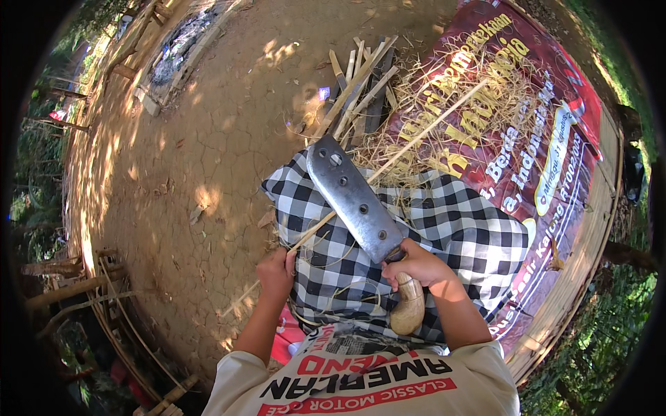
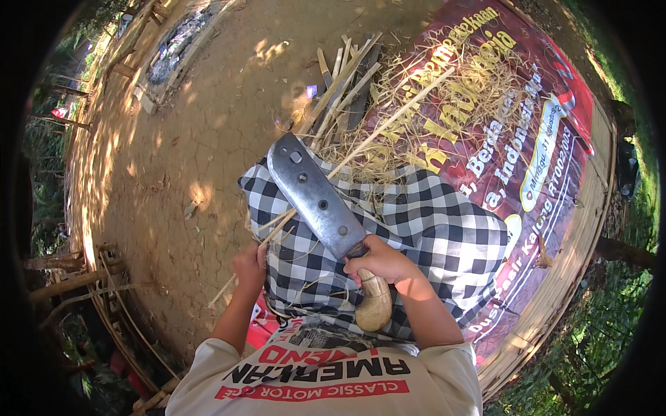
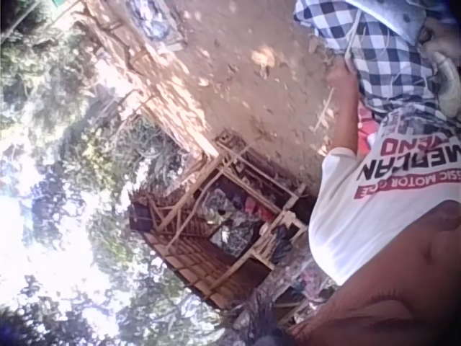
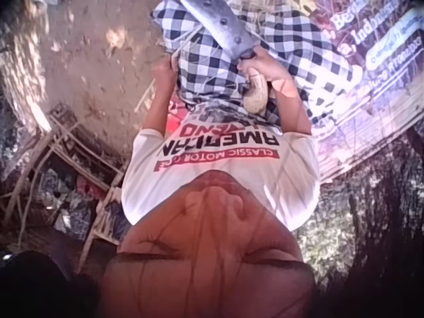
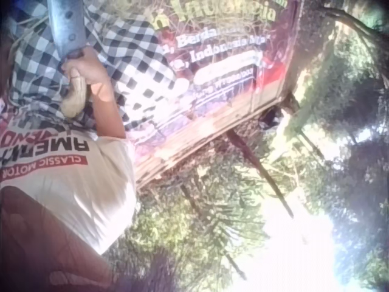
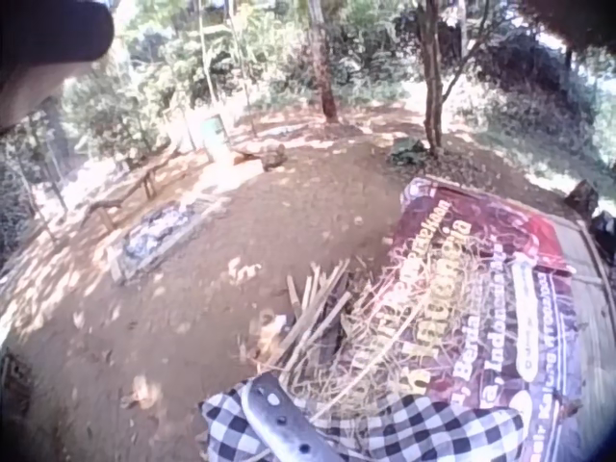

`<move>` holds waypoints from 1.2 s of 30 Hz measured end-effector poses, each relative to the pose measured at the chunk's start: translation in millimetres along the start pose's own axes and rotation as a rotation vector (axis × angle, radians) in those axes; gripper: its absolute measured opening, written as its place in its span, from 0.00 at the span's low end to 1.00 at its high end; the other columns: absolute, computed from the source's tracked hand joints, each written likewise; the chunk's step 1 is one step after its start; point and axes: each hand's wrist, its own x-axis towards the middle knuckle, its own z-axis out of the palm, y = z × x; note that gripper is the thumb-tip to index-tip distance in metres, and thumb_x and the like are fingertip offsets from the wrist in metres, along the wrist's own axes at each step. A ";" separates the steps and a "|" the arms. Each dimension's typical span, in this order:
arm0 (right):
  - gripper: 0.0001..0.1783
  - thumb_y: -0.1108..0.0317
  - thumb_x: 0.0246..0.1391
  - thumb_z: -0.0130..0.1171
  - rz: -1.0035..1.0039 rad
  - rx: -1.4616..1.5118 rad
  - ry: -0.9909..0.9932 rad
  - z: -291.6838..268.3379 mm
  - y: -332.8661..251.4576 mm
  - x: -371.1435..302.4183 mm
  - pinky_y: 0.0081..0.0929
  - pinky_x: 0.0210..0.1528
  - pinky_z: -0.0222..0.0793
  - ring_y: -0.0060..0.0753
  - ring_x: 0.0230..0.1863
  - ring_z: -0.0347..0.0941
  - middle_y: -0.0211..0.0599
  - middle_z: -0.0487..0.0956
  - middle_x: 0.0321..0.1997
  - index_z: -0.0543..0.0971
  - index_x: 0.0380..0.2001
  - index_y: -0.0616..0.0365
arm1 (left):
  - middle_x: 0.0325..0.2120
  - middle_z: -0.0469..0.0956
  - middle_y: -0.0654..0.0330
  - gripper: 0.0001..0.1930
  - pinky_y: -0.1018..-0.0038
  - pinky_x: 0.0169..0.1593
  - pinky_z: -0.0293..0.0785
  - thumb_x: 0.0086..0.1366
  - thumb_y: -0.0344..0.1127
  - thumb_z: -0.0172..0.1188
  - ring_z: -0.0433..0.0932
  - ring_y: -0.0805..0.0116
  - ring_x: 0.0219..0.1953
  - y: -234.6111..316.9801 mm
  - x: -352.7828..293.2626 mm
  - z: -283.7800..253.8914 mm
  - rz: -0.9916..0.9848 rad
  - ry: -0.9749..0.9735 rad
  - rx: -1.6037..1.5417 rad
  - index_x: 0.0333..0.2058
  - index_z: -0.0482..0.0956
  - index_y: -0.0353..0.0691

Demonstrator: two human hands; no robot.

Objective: The person strips thin layers of material from a long bamboo pole using a large knife.

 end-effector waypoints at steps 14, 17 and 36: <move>0.08 0.78 0.42 0.60 -0.318 -0.662 0.299 24.6 2.0 11.4 0.24 0.21 0.69 0.25 0.18 0.74 0.33 0.76 0.19 0.75 0.28 0.66 | 0.15 0.70 0.48 0.14 0.58 0.23 0.64 0.64 0.38 0.57 0.70 0.46 0.18 2.4 -1.8 2.3 -0.043 0.012 -0.036 0.22 0.70 0.36; 0.08 0.80 0.42 0.60 -0.130 -0.369 0.162 20.7 -5.3 14.7 0.26 0.21 0.69 0.27 0.18 0.74 0.34 0.75 0.19 0.73 0.29 0.66 | 0.15 0.70 0.48 0.14 0.59 0.23 0.64 0.64 0.38 0.57 0.71 0.46 0.18 5.2 -3.6 0.4 -0.048 0.002 -0.023 0.22 0.71 0.36; 0.05 0.78 0.43 0.60 -0.298 -0.581 0.361 22.3 6.6 6.8 0.24 0.21 0.68 0.24 0.18 0.73 0.32 0.74 0.16 0.74 0.23 0.67 | 0.17 0.72 0.49 0.12 0.60 0.23 0.65 0.63 0.36 0.57 0.72 0.48 0.19 2.0 -2.9 5.3 -0.073 -0.006 -0.053 0.23 0.72 0.36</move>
